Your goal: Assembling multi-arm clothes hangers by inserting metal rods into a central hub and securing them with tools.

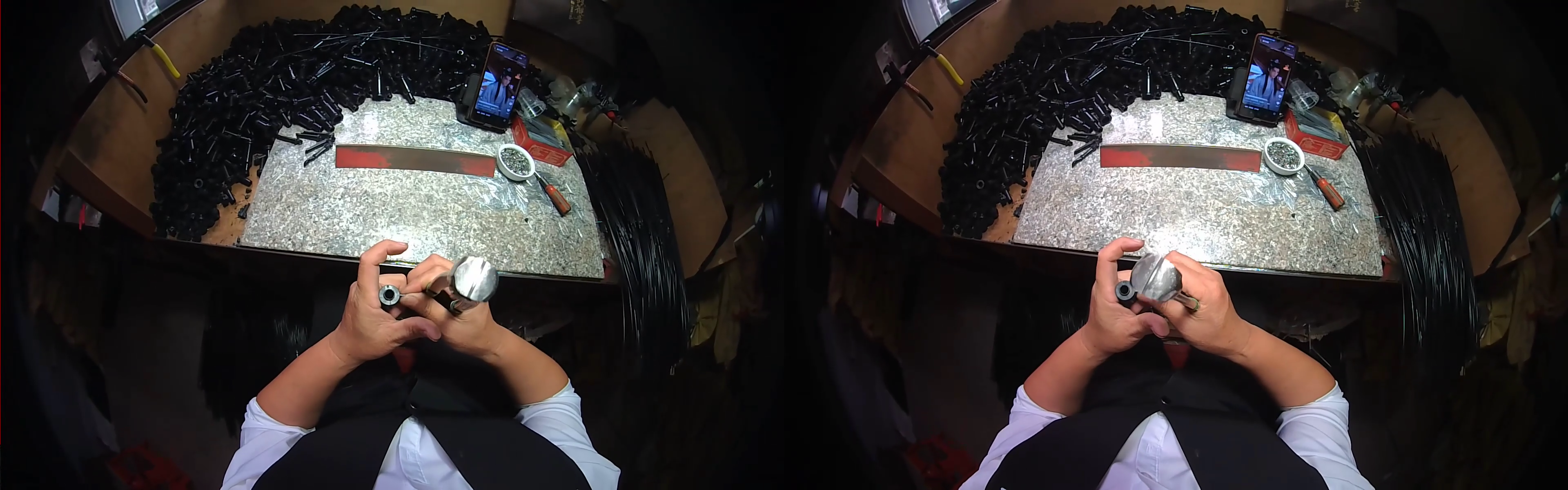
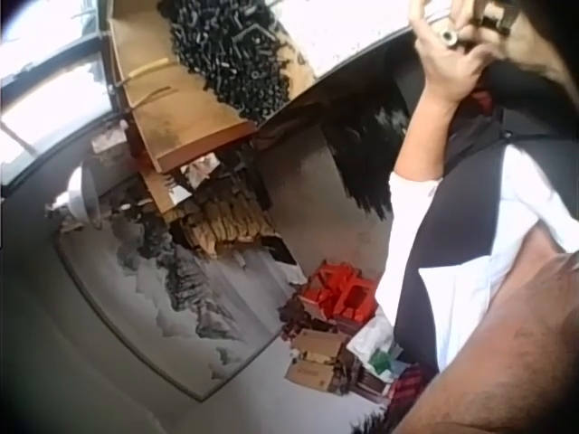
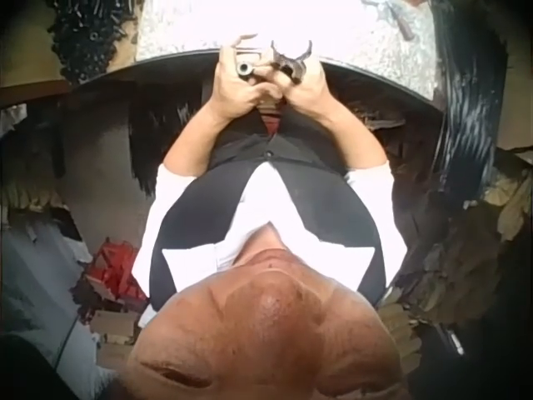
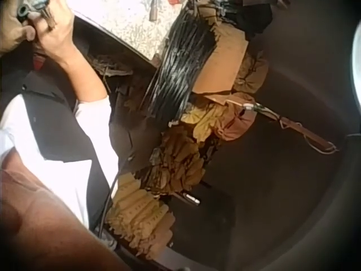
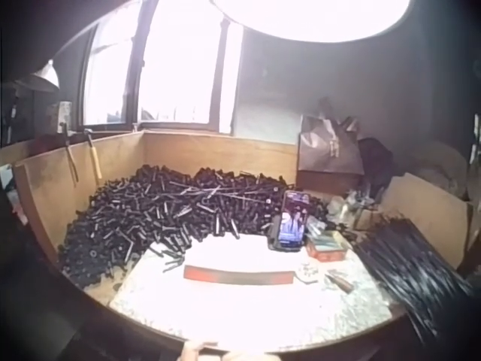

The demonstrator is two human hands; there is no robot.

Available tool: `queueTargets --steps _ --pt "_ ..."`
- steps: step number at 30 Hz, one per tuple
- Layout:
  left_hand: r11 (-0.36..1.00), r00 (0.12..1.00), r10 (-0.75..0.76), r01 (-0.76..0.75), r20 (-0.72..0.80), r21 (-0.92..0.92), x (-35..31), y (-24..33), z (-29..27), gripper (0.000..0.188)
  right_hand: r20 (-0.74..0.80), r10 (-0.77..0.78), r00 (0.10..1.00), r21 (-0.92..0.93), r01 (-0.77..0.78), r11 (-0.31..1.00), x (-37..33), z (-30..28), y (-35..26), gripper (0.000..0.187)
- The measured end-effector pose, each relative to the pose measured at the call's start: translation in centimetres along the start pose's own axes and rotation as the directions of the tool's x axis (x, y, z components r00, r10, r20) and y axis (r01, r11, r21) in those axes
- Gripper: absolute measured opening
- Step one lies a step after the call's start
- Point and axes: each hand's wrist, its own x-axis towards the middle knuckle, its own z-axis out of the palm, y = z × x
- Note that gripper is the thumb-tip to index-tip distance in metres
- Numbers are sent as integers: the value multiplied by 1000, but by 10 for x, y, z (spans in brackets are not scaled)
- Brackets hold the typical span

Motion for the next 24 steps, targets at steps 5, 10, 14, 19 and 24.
queueTargets --steps 5,10,14,19,24 --pt "1000 1000 -17 17 -10 -14 -1 0 1 99 -15 63 998 75 -62 995 -3 4 -5 8" --pt "999 1000 -23 23 1 -23 -2 -5 1 100 -7 145 989 180 -142 973 -3 5 -12 6" --pt "997 1000 -28 27 -11 -66 -5 -9 1 99 -70 -25 997 7 26 1000 -3 9 -1 14" --pt "999 999 39 -39 14 0 -4 1 -1 97 -54 -122 991 -64 119 991 1 8 -9 29" --pt "970 990 110 -126 87 209 -5 -2 -14 102 21 55 998 -90 -53 995 8 12 -12 24"
